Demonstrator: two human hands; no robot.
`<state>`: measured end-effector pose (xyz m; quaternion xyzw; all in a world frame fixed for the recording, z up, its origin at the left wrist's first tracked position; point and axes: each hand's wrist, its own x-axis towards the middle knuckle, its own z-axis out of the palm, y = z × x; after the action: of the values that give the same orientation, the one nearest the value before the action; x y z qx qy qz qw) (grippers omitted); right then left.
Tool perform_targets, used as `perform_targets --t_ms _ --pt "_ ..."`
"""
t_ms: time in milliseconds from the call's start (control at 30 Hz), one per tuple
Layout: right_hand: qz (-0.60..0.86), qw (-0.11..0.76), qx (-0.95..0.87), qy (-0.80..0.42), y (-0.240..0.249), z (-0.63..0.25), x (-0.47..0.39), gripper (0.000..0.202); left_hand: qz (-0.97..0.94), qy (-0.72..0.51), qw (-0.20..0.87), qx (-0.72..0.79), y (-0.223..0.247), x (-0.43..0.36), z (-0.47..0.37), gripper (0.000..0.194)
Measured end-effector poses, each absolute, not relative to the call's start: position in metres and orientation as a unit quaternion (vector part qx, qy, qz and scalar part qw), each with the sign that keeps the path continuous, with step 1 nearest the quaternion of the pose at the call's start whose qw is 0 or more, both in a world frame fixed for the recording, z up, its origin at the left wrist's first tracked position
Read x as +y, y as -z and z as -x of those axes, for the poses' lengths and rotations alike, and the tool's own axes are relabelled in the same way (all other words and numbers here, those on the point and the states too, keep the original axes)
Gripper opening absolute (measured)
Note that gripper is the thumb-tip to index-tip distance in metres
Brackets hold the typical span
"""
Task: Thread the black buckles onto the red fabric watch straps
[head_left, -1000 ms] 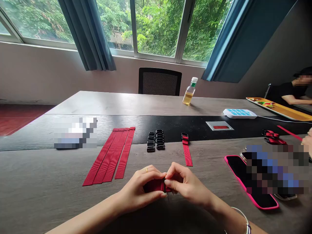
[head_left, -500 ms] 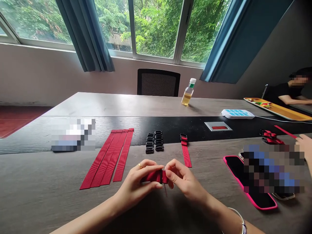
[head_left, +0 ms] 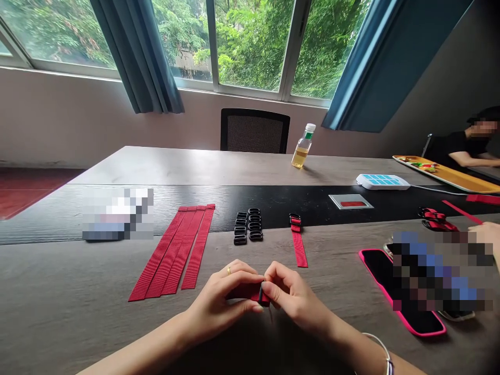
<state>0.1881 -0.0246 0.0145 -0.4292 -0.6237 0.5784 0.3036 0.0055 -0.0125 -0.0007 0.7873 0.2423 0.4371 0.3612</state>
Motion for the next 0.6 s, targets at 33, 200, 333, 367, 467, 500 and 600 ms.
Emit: perform_targets --t_ms 33,200,333,367,467,500,600 --pt "0.436 0.312 -0.624 -0.569 -0.0138 -0.1868 -0.0250 0.044 -0.787 -0.432 0.364 0.247 0.0011 -0.0131 -0.0056 0.027" --pt "0.454 0.365 -0.600 -0.549 -0.0111 -0.1821 -0.0270 0.042 -0.744 -0.416 0.411 0.324 0.0039 -0.0171 -0.0075 0.029" --pt "0.410 0.389 -0.616 -0.549 -0.0091 -0.1831 -0.0273 0.040 -0.707 -0.457 0.423 0.336 0.0031 -0.0177 -0.0080 0.029" --pt "0.403 0.389 -0.631 -0.537 -0.0085 -0.1838 -0.0271 0.041 -0.714 -0.465 0.404 0.334 0.0022 -0.0178 -0.0079 0.027" --pt "0.383 0.395 -0.697 -0.459 -0.0076 -0.1863 -0.0260 0.043 -0.715 -0.466 0.397 0.338 -0.0013 -0.0188 -0.0077 0.027" --pt "0.369 0.398 -0.725 -0.425 -0.0075 -0.1869 -0.0256 0.044 -0.699 -0.461 0.424 0.346 -0.0025 -0.0192 -0.0079 0.027" --pt "0.332 0.402 -0.782 -0.342 -0.0080 -0.1879 -0.0246 0.039 -0.625 -0.437 0.537 0.360 -0.0044 -0.0202 -0.0097 0.030"
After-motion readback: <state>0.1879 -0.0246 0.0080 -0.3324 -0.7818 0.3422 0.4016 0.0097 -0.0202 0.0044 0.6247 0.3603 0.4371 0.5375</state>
